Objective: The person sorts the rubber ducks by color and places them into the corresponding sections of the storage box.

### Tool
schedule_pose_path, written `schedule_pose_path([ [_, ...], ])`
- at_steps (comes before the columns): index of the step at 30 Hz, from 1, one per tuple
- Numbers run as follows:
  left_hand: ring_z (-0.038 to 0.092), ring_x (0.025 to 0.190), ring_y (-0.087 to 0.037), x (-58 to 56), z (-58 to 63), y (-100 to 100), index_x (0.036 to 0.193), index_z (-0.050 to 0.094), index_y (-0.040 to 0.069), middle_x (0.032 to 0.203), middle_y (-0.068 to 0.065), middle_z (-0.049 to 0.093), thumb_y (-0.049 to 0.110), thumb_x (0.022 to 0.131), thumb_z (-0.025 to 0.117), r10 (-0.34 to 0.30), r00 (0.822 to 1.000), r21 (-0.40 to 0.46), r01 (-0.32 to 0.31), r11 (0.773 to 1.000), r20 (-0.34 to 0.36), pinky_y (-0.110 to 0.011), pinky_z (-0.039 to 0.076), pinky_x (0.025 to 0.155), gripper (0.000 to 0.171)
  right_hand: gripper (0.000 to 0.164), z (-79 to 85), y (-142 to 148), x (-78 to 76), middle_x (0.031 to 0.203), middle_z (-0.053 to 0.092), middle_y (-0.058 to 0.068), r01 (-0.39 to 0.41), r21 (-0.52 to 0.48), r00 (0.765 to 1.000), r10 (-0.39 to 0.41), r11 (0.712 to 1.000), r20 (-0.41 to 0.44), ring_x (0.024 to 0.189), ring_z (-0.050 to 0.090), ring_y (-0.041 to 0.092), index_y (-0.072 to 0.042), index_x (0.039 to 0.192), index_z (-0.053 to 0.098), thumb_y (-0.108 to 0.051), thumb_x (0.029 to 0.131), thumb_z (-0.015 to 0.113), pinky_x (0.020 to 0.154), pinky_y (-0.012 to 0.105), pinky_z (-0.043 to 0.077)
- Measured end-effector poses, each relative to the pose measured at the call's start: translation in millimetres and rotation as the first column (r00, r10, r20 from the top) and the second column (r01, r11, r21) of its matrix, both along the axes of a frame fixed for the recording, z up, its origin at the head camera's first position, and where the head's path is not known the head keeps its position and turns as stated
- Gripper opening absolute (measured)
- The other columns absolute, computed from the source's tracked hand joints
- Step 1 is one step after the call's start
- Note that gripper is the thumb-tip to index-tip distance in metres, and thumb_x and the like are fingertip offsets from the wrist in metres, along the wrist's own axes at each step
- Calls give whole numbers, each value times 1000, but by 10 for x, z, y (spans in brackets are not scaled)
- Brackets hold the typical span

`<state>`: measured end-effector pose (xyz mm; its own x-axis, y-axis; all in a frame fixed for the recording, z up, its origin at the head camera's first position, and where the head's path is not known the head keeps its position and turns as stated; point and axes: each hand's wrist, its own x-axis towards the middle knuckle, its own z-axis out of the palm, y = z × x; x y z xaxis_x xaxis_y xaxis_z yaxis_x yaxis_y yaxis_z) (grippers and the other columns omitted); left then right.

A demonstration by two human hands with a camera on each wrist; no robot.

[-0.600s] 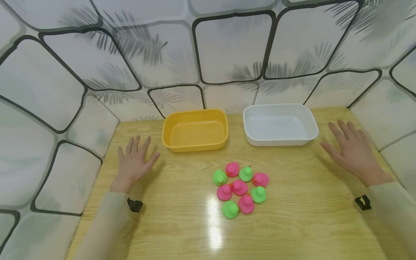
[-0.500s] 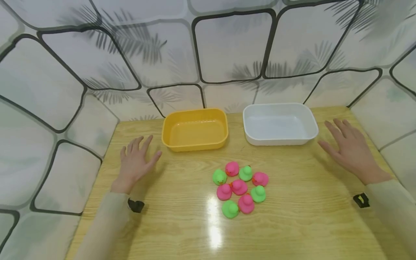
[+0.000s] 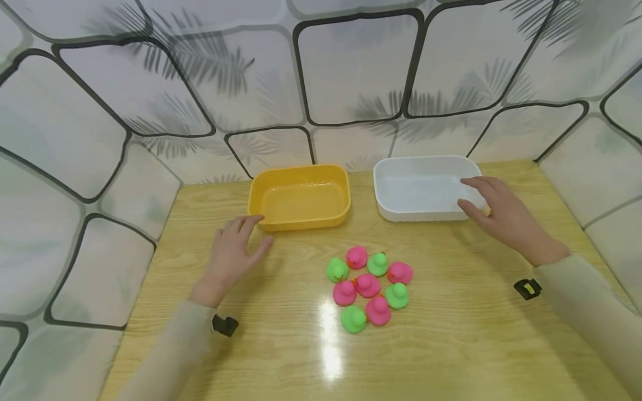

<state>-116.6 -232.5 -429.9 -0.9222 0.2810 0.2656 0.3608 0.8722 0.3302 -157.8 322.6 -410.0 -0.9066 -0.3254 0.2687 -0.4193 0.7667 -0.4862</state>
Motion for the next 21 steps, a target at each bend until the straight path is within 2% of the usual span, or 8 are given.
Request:
schedule_pose_path([
  [4, 60, 116, -42, 48, -9, 175, 138, 61, 5, 128, -20, 65, 39, 98, 69, -81, 996, 43, 83, 996, -37, -63, 47, 90, 53, 46, 18, -173, -86, 140, 55, 23, -59, -1, 997, 59, 998, -47, 121, 53, 43, 1, 143, 55, -19, 103, 66, 95, 60, 44],
  [8, 64, 110, -40, 112, -46, 335, 133, 64, 2, 125, -18, 67, 35, 96, 71, -156, 986, 82, 161, 984, -56, -58, 53, 87, 50, 45, 30, -351, -155, 136, 58, 20, -114, 2, 990, 114, 993, -82, 126, 54, 39, 2, 139, 57, -14, 100, 71, 102, 59, 43],
  [12, 67, 105, -33, 195, -95, 482, 129, 66, 3, 119, -13, 69, 33, 96, 71, -223, 973, 108, 229, 968, -65, -50, 56, 84, 45, 45, 34, -512, -217, 134, 61, 20, -160, 15, 983, 161, 987, -92, 127, 55, 38, 2, 138, 58, -12, 98, 72, 104, 57, 43],
  [17, 67, 95, -23, 290, -140, 664, 120, 70, 6, 108, -6, 70, 33, 95, 73, -292, 954, 109, 298, 948, -71, -40, 58, 77, 37, 44, 77, -691, -293, 134, 61, 22, -184, 34, 981, 185, 982, -51, 129, 54, 39, 2, 139, 58, -15, 99, 70, 108, 57, 41],
  [21, 67, 93, -19, 345, -176, 782, 119, 71, 7, 106, -3, 70, 33, 94, 75, -338, 939, 97, 344, 934, -67, -35, 58, 75, 37, 46, 104, -821, -350, 136, 60, 22, -195, 44, 981, 195, 980, 8, 131, 53, 39, 1, 140, 57, -19, 101, 69, 111, 57, 39],
])
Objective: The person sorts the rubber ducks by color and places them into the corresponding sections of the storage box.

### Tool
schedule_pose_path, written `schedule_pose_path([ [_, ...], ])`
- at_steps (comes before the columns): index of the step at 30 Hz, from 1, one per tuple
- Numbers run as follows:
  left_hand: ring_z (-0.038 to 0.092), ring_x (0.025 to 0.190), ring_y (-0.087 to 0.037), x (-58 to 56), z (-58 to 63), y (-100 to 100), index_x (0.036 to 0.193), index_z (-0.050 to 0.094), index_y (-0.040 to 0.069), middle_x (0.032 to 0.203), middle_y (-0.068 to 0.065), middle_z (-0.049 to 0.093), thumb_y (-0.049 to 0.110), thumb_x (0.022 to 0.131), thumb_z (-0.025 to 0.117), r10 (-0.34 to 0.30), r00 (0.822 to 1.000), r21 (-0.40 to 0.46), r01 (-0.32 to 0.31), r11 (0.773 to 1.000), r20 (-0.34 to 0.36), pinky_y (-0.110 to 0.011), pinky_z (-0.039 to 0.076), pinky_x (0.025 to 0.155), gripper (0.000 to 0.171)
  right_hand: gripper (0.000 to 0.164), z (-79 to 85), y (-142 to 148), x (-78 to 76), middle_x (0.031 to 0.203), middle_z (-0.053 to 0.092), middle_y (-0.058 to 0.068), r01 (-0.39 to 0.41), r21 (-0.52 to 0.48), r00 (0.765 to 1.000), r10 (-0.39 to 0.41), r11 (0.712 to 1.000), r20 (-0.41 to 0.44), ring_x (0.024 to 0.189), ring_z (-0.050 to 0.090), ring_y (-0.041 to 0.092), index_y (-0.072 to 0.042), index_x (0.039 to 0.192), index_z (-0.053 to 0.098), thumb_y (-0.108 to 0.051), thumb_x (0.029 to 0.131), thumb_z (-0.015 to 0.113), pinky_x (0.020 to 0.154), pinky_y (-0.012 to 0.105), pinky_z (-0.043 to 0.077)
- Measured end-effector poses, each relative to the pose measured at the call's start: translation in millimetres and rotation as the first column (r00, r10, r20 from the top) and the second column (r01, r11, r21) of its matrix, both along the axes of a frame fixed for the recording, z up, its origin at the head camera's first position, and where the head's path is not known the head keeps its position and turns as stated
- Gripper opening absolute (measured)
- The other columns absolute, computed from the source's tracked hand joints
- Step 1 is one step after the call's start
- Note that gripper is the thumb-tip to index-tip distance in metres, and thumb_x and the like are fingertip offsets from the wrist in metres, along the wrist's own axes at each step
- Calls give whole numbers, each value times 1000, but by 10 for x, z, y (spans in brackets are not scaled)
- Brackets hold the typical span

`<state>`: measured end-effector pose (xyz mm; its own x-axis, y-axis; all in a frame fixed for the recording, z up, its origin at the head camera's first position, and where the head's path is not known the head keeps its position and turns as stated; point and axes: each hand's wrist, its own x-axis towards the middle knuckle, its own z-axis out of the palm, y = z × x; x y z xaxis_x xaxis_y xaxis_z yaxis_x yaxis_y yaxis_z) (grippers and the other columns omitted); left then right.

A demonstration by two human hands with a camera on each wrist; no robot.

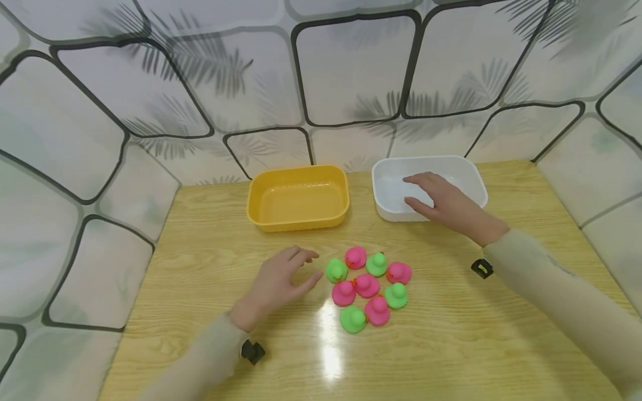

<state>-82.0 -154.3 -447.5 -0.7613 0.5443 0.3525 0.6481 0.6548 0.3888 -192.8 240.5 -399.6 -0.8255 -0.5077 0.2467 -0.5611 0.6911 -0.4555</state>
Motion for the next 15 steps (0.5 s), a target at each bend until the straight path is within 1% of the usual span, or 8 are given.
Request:
schedule_pose_path([
  [4, 67, 88, -17, 41, -27, 100, 120, 71, 10, 102, -2, 69, 33, 94, 75, -48, 999, -7, 48, 999, 11, -31, 56, 70, 36, 48, 10, -118, -72, 138, 60, 22, -23, 25, 999, 22, 999, 42, 132, 53, 39, 3, 141, 57, -22, 102, 68, 112, 56, 39],
  [7, 65, 80, -16, 68, -55, 158, 120, 71, 10, 100, -2, 69, 32, 94, 75, -84, 996, -2, 84, 996, 13, -26, 53, 65, 34, 49, 0, -207, -137, 140, 60, 21, -39, 47, 997, 36, 998, 64, 134, 52, 38, 2, 143, 56, -25, 103, 67, 114, 55, 39],
  [10, 63, 74, -14, 88, -80, 214, 120, 72, 10, 99, -1, 69, 32, 93, 77, -114, 993, 8, 113, 994, 9, -23, 50, 62, 35, 50, -14, -300, -204, 142, 59, 19, -63, 60, 996, 59, 996, 69, 135, 51, 37, 2, 143, 56, -26, 104, 67, 115, 53, 38],
  [15, 61, 71, -11, 101, -106, 315, 120, 74, 11, 96, 0, 69, 33, 91, 81, -147, 989, 20, 148, 989, -22, -22, 50, 60, 37, 48, -18, -442, -294, 141, 59, 21, -112, 62, 992, 109, 992, 57, 134, 52, 38, 4, 141, 56, -22, 103, 67, 115, 53, 39],
])
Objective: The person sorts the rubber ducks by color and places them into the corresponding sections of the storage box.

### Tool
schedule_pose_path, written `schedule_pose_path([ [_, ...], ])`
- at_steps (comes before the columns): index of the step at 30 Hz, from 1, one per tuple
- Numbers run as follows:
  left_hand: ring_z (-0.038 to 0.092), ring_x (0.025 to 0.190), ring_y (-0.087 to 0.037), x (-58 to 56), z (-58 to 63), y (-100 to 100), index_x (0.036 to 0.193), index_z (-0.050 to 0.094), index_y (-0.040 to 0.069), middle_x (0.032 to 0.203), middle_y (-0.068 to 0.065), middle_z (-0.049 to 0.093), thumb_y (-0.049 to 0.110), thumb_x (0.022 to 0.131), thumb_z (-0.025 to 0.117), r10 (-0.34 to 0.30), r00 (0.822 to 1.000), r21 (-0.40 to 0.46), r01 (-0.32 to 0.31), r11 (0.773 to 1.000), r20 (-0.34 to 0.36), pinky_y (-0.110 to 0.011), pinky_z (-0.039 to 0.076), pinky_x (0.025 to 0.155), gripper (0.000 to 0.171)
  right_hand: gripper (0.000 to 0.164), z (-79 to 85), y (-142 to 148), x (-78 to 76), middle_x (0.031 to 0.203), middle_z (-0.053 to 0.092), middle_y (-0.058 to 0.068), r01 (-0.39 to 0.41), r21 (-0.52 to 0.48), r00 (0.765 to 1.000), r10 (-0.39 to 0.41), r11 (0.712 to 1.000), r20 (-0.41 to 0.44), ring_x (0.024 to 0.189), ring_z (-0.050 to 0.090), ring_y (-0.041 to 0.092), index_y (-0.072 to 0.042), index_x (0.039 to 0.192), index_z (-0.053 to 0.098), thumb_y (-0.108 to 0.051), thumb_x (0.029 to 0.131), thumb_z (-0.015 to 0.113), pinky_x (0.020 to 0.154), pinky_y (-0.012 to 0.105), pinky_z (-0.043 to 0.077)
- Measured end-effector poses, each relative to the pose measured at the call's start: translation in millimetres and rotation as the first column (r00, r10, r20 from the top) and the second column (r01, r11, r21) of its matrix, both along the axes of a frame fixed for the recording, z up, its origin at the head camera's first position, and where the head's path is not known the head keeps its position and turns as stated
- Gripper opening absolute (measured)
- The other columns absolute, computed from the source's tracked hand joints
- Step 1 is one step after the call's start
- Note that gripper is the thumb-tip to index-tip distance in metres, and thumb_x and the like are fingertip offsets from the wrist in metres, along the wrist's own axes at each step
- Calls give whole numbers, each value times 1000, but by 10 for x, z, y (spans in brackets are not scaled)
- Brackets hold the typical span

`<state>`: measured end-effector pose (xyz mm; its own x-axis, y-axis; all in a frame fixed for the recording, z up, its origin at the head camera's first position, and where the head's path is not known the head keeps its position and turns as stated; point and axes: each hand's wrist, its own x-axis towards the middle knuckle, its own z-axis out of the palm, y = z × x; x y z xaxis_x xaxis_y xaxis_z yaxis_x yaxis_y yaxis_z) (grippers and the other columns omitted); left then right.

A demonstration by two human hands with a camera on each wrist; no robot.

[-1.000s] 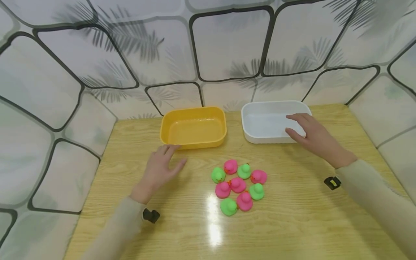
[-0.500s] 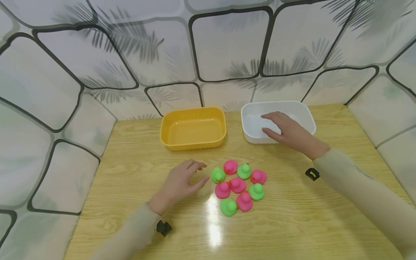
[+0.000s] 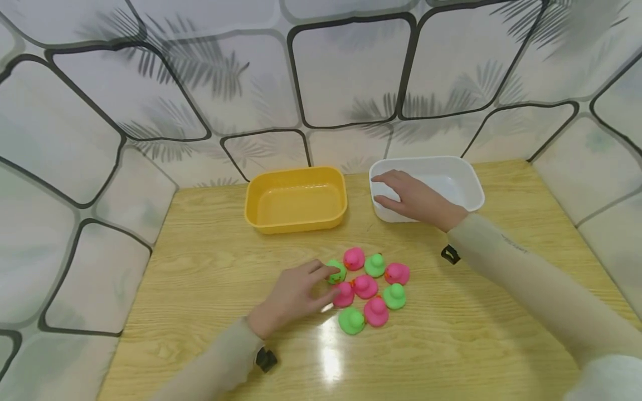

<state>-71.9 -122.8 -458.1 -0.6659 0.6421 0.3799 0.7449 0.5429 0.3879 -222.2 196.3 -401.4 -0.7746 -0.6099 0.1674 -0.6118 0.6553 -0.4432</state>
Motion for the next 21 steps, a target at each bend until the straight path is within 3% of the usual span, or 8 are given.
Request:
schedule_pose_path([
  [5, 52, 67, -6, -5, -29, 53, 120, 74, 12, 91, 1, 66, 34, 91, 81, -13, 1000, -25, 13, 1000, -17, -17, 43, 55, 37, 49, -29, -134, -96, 139, 60, 22, -10, 37, 1000, 9, 999, 26, 132, 53, 39, 5, 141, 56, -25, 104, 66, 115, 53, 39],
  [14, 53, 69, -4, 3, -35, 99, 123, 74, 15, 92, 6, 65, 36, 97, 75, 15, 998, -161, -3, 987, 69, -17, 42, 55, 33, 53, -112, -357, -232, 139, 60, 22, -32, 113, 998, 25, 993, 60, 128, 56, 39, 1, 146, 53, -33, 106, 61, 113, 53, 41],
  [21, 58, 71, -5, 24, -41, 122, 116, 76, 18, 91, 7, 65, 36, 94, 78, 3, 1000, -182, 1, 983, 18, -18, 45, 56, 29, 55, -166, -484, -288, 144, 57, 19, -13, 148, 998, 3, 989, 69, 132, 54, 39, -2, 149, 53, -34, 105, 63, 115, 52, 40],
])
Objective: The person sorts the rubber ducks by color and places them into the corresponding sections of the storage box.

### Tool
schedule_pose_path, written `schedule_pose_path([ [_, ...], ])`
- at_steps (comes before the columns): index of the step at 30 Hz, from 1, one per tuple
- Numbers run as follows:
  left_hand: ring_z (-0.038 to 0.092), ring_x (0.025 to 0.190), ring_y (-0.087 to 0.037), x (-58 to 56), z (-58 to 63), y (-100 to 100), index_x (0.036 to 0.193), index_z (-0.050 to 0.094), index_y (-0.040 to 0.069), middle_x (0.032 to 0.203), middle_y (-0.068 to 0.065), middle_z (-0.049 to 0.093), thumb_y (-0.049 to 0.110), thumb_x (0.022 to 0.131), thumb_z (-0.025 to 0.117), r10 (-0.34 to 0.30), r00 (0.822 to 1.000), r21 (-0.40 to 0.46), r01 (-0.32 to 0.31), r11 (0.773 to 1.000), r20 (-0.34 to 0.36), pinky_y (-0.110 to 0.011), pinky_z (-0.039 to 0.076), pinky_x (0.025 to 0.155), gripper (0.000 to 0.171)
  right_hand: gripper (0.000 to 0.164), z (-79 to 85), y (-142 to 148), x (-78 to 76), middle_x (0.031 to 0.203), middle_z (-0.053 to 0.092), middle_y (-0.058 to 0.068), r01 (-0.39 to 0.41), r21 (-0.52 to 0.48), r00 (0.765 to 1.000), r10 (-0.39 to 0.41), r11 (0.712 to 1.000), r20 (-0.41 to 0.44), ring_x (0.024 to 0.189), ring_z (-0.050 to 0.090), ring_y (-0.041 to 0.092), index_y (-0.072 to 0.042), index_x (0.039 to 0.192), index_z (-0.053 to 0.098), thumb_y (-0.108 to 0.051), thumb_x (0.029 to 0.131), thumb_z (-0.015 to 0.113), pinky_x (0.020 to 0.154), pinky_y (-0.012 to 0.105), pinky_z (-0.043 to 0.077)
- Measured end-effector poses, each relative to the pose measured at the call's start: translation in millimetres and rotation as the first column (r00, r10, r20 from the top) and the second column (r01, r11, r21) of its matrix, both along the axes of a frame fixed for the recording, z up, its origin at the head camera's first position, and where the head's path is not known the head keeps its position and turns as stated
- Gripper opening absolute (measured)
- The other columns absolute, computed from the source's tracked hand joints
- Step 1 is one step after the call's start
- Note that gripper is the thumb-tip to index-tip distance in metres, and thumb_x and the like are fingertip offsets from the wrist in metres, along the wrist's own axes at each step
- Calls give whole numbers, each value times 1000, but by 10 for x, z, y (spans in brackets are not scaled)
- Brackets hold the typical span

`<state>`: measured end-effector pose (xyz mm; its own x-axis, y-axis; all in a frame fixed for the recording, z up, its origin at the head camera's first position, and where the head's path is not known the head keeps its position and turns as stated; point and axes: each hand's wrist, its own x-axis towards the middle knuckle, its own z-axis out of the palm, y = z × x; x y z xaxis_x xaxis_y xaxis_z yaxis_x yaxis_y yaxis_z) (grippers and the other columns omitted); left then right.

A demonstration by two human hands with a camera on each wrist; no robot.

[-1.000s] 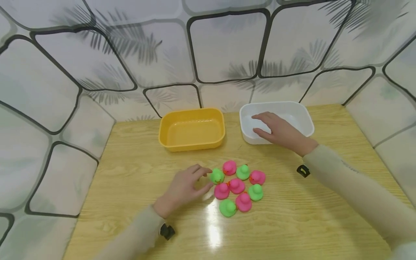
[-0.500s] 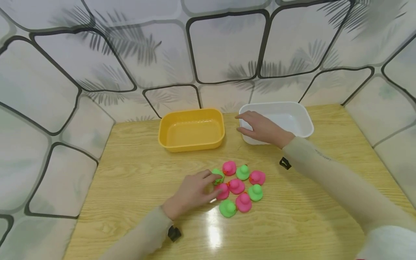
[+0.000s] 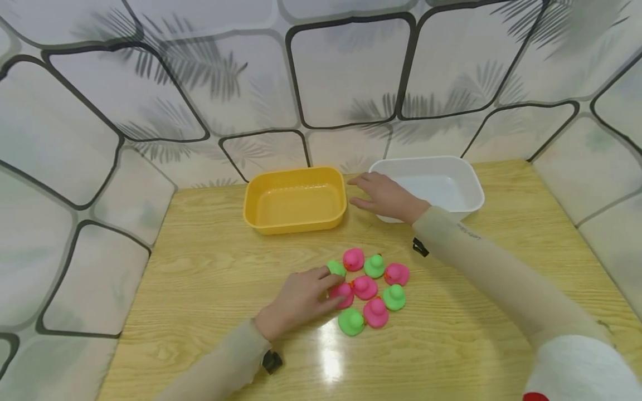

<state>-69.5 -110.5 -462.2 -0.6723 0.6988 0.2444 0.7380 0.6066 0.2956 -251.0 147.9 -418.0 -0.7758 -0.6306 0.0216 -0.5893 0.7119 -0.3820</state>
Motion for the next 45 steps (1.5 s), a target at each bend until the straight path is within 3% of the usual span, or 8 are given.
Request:
schedule_pose_path([
  [11, 58, 72, -4, 35, -17, 7, 116, 75, 19, 90, 8, 64, 41, 92, 80, 11, 1000, -17, -11, 1000, -9, -20, 46, 56, 32, 60, -61, -88, -40, 150, 54, 18, 28, 71, 997, -23, 997, -70, 140, 47, 37, -5, 152, 51, -42, 106, 60, 119, 58, 30],
  [28, 61, 78, -8, 66, -21, -5, 118, 76, 17, 93, 5, 66, 34, 93, 80, 29, 1000, 8, -29, 1000, -11, -21, 50, 59, 31, 68, -88, -141, -38, 160, 44, 19, -28, 64, 997, 32, 998, -72, 148, 38, 39, -3, 156, 45, -45, 105, 59, 122, 60, 22],
  [45, 60, 79, -7, 81, 91, -59, 120, 75, 16, 95, 5, 67, 29, 94, 78, 38, 998, 39, -40, 998, 41, -21, 51, 63, 29, 67, -105, -150, -38, 161, 44, 17, -15, 81, 998, 20, 997, -56, 152, 32, 39, -4, 156, 45, -47, 106, 57, 124, 60, 18],
])
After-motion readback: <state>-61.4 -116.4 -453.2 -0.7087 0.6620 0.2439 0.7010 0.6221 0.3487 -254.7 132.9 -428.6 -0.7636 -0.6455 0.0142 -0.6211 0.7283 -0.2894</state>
